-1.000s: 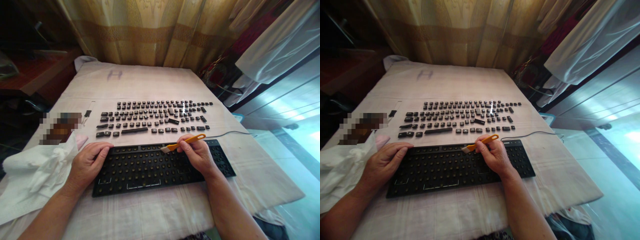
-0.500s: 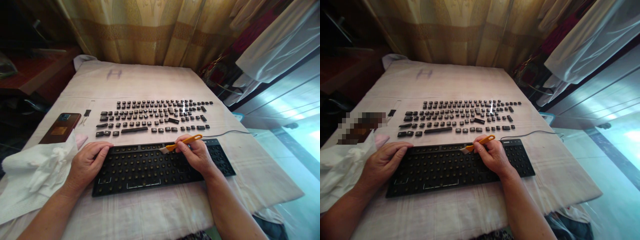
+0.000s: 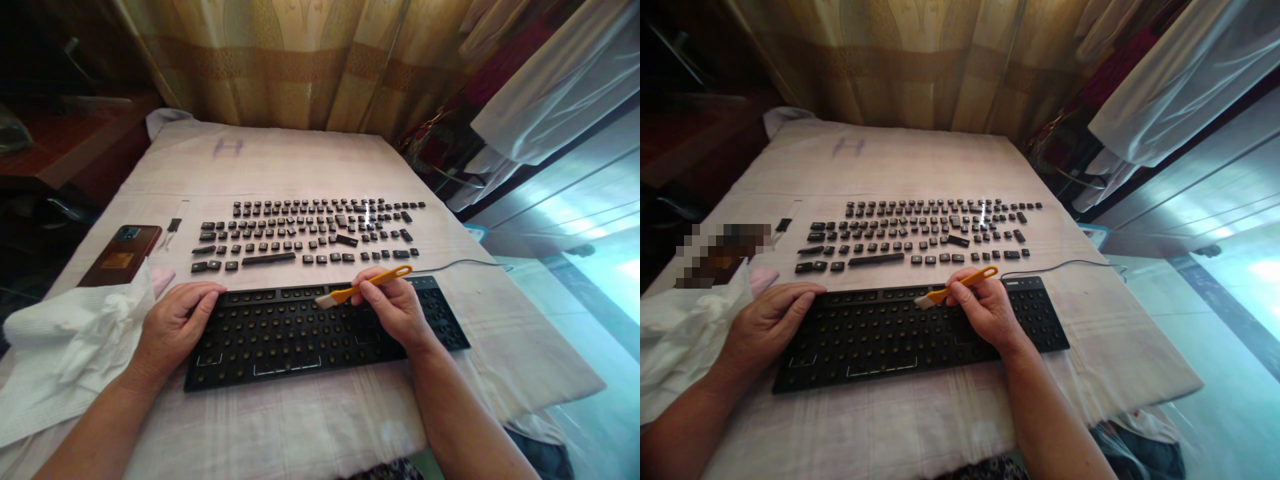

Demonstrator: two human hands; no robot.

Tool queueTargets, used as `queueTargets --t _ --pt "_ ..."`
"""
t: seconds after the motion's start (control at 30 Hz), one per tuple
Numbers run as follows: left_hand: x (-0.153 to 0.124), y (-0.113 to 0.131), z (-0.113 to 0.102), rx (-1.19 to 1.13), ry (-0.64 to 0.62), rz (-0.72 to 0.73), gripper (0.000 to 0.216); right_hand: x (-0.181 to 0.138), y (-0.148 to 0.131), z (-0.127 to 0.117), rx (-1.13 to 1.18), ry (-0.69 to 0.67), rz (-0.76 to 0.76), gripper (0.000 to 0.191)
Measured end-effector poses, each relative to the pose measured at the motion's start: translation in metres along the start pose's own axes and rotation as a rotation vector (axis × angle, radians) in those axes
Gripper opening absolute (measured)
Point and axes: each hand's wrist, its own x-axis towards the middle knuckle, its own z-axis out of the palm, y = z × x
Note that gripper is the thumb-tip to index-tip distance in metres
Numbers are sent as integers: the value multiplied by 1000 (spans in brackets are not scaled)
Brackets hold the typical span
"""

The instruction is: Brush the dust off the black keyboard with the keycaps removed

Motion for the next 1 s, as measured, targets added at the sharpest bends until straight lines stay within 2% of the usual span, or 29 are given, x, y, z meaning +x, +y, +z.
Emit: queueTargets --t 0.13,0.37,0.53,0.8,1.0 --pt "0 -2 1 16 -9 -12 29 0 1 -2 -21 51 18 29" --pt "-1 -1 1 7 -14 -6 29 2 3 -1 -185 -62 -51 25" --pt "0 -1 0 11 -3 9 29 1 3 0 -185 -95 -68 21" --pt "0 -2 1 -1 12 26 27 0 2 2 -140 -109 -79 30" --pt "-2 -6 2 6 20 52 28 -1 1 3 -38 -2 -26 30"
